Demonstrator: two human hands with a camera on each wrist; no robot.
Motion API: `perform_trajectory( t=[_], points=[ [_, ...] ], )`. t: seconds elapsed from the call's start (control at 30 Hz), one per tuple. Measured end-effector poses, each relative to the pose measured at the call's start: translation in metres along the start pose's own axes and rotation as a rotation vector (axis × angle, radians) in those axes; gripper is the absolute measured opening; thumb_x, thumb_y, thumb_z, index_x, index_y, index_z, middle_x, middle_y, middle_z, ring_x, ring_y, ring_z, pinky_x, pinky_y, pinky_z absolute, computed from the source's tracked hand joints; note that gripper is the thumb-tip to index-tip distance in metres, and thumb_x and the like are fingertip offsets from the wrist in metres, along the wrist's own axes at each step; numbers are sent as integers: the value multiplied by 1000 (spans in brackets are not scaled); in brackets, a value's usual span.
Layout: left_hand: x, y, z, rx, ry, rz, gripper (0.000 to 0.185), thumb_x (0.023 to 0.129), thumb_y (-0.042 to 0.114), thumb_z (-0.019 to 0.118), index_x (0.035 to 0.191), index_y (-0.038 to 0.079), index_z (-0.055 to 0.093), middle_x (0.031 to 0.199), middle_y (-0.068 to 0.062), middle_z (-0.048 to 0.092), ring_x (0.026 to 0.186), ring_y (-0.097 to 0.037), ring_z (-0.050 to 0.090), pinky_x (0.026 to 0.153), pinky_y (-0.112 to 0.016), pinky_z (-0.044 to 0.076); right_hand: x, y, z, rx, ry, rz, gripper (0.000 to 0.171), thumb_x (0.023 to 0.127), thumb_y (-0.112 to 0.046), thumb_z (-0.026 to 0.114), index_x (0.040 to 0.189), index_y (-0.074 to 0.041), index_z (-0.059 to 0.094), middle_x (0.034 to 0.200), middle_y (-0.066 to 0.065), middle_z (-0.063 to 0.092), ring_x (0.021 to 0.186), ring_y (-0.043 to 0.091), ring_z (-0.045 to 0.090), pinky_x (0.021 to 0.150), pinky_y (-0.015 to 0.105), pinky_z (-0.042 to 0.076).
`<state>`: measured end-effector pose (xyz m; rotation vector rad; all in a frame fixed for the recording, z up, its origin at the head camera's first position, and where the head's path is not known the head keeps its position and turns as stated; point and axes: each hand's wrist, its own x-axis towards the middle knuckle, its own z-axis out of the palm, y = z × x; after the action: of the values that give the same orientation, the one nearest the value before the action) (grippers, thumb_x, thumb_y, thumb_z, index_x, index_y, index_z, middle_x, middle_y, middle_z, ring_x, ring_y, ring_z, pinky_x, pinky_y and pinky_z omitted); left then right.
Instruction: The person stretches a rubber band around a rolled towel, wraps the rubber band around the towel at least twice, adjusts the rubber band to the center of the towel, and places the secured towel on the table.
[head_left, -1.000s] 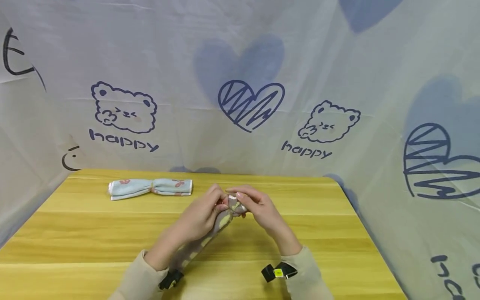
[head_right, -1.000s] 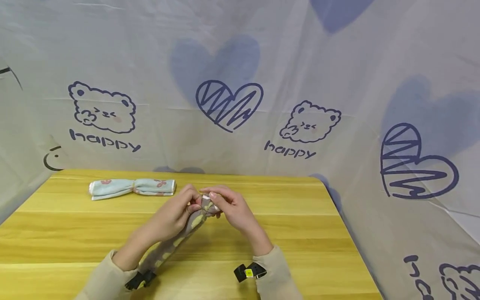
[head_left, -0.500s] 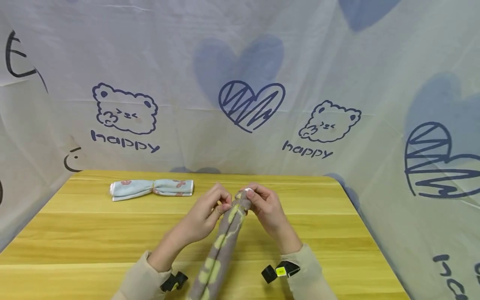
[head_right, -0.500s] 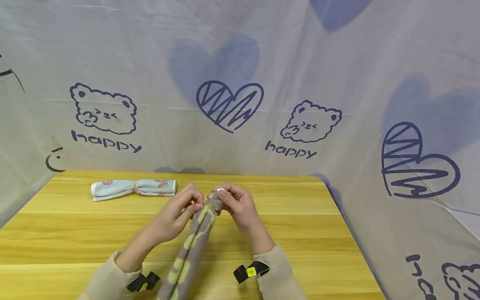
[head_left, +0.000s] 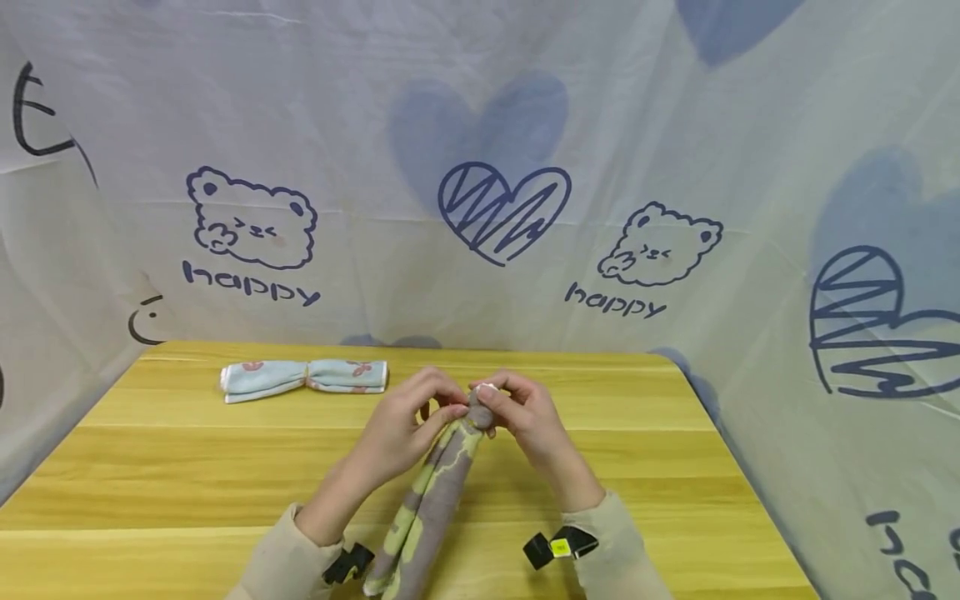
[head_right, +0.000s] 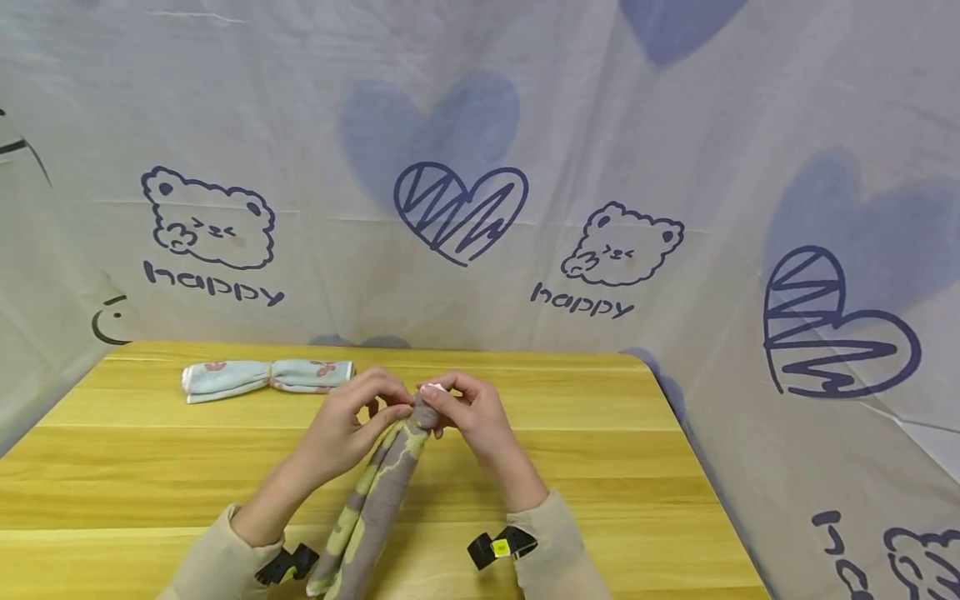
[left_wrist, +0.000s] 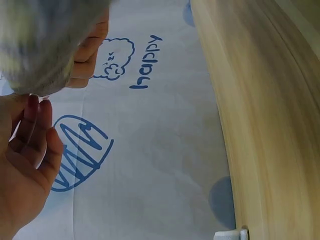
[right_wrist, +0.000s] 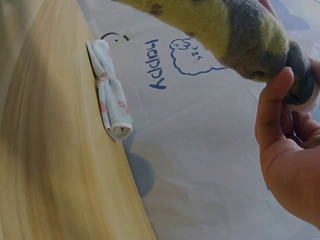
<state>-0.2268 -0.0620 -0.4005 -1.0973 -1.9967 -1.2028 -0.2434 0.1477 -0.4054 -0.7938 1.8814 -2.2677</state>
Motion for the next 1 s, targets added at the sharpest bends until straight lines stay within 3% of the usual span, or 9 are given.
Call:
perform_trajectory(
  t=[0.17,0.33,0.43,0.67,0.83,1.0],
  points=[
    [1,0,1,26,48,45,5,96,10,74,101,10,75,98,-1,70,76,-10,58,56,-24,49,-1,-2,5,-8,63,15,10,101,-7,64,97,-9,73,95,0,72,66,7,60,56,21,50],
    [1,0,-1,81,49,54,4,94,10,77,98,11,76,97,0,72,75,-9,60,55,-23,48,-4,-6,11,-65,90,-44,18,100,-3,66,102,14,66,96,0,72,67,8,59,56,21,50],
    [1,2,-3,130,1,30,7,93,8,78,97,12,73,95,2,70,75,-8,59,57,-24,49,-5,-7,15,-97,105,-86,22,99,0,67,104,20,62,94,-1,71,65,7,58,55,19,49],
    [-1,8,-1,249,-198,-82,9,101,9,67,98,9,58,88,2,54,71,-8,48,61,-25,46,-5,-6,25,-108,150,-84,18,96,4,67,102,21,63,89,-3,70,61,4,56,52,18,47],
    [0,10,-2,143,-298,-175,9,104,8,59,98,10,53,87,3,47,75,-9,45,65,-26,45,-3,-6,24,-128,166,-28,19,98,2,67,104,20,64,89,-1,69,62,5,57,54,19,47],
    [-2,11,2,130,-342,-147,10,105,7,57,98,11,51,89,4,46,78,-8,45,67,-24,46,0,-3,17,-114,221,87,23,100,-3,66,106,19,66,86,-1,69,62,5,54,54,18,44]
  ],
)
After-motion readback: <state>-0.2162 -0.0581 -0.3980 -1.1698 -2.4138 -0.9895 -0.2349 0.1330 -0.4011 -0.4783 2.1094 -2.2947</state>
